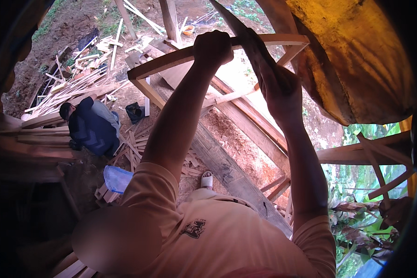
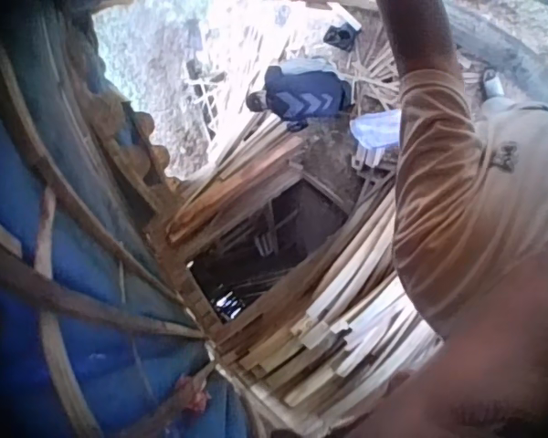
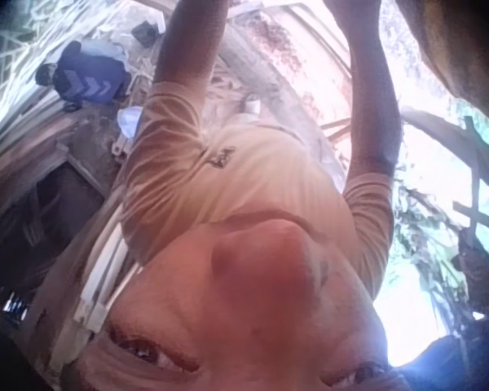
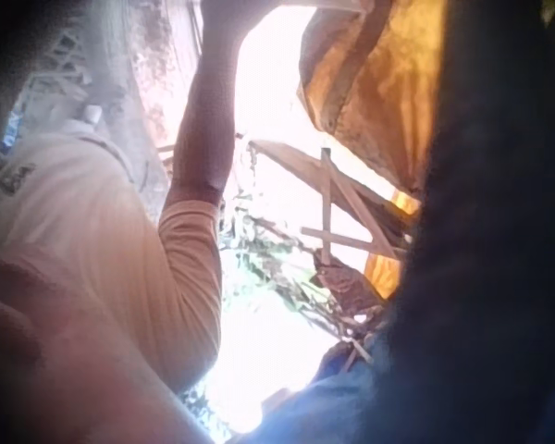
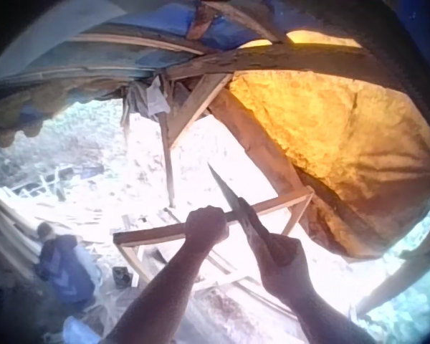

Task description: The person uses a curved blade to shave thin strips from a wooden plank, repeatedly drawing the tool along the wood to produce shavings. The person occasionally lifts and repositions the plank while continuing to shave its surface.

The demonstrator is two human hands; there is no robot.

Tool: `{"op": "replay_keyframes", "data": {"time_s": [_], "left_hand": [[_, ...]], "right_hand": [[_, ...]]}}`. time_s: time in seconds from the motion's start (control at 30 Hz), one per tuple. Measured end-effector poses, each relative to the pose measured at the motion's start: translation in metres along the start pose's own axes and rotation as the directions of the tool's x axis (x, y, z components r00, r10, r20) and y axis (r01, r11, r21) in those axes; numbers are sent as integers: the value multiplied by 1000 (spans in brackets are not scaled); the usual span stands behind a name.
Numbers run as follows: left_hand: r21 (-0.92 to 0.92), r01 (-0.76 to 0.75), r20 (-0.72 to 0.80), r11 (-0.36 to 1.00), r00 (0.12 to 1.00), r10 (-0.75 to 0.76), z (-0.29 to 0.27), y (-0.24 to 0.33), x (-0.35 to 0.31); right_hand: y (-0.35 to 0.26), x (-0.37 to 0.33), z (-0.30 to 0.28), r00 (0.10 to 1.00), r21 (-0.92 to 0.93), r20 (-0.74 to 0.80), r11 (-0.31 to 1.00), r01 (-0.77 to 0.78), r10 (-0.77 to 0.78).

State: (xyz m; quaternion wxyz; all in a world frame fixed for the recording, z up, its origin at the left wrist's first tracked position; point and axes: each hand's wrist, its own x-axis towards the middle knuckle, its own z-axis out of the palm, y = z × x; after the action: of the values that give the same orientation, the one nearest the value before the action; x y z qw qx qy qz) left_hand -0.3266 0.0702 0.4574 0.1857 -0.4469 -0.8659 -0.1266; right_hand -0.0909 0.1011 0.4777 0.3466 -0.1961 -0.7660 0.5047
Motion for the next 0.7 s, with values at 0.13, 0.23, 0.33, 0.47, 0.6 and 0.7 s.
{"op": "replay_keyframes", "data": {"time_s": [0.13, 0.23, 0.33, 0.47, 0.6, 0.7], "left_hand": [[12, 56, 23, 998, 998, -56, -14, -21, 1], [21, 77, 185, 997, 979, -80, -27, -11, 1], [55, 116, 222, 992, 967, -125, -23, -9, 9], [88, 132, 242, 987, 959, -150, -17, -21, 22], [102, 131, 202, 986, 968, -149, -15, -25, 31], [114, 69, 264, 991, 960, -98, -18, -12, 28]], "right_hand": [[-10, 40, 15, 1000, 135, 9, 991, -4, 3], [-7, 44, 11, 998, 228, 13, 972, -57, 56], [-1, 21, 22, 994, 259, -108, 966, -5, 34], [-6, -74, -22, 986, 218, -83, 968, -124, 145], [-28, -192, -95, 994, 51, -58, 994, -93, 96], [-44, -209, -112, 996, -74, -32, 994, -83, 81]]}}
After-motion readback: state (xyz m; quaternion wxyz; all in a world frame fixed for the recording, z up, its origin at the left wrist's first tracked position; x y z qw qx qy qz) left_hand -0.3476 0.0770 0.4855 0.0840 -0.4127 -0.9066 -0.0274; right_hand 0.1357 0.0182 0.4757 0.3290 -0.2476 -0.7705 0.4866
